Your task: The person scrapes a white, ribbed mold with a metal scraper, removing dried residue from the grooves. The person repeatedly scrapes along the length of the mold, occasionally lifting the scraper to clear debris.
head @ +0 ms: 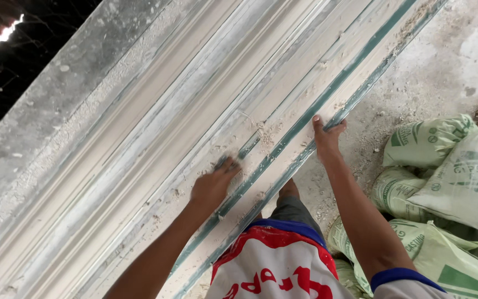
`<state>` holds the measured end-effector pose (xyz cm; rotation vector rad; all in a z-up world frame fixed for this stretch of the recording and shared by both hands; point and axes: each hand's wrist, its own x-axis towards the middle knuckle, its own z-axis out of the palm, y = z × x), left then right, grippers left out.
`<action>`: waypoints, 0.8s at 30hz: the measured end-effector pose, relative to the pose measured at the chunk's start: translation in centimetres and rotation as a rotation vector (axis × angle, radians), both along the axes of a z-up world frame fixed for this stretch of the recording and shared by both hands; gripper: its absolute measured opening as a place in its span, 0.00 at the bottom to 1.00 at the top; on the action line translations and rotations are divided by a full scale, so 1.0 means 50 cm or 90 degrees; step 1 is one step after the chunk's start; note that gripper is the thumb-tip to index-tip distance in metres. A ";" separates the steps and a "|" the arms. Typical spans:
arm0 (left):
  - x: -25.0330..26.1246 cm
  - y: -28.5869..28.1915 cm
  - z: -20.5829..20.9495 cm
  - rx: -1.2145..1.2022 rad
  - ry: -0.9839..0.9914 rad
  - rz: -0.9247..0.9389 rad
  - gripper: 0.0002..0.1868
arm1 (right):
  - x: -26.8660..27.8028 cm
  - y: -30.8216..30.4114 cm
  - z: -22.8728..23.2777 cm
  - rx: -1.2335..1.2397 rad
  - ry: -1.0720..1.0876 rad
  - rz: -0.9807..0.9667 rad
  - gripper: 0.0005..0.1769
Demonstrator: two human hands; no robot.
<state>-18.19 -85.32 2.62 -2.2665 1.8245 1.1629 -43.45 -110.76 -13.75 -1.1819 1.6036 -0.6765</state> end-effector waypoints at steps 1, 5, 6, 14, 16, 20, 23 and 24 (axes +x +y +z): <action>0.001 0.009 0.000 0.002 -0.002 -0.005 0.31 | 0.005 0.005 -0.001 0.002 -0.002 -0.005 0.60; -0.033 -0.091 -0.032 -0.024 -0.020 -0.013 0.32 | 0.012 0.003 0.011 0.030 -0.007 -0.003 0.62; -0.048 -0.148 -0.046 -0.065 -0.008 -0.014 0.31 | 0.012 0.004 0.016 0.035 -0.009 0.000 0.64; -0.028 -0.156 -0.009 -0.077 -0.001 -0.030 0.31 | 0.012 0.005 0.031 0.049 -0.037 0.000 0.64; -0.015 -0.090 0.018 -0.053 0.027 -0.004 0.33 | 0.012 0.012 0.033 0.059 -0.035 -0.002 0.64; -0.023 -0.116 -0.010 -0.009 -0.011 -0.026 0.32 | 0.016 0.007 0.034 0.046 -0.061 -0.013 0.65; -0.074 -0.298 -0.073 -0.105 0.009 -0.005 0.30 | 0.033 0.013 0.082 0.043 -0.037 0.006 0.63; -0.091 -0.377 -0.097 -0.161 0.018 0.008 0.29 | 0.043 0.013 0.106 0.040 -0.028 0.013 0.62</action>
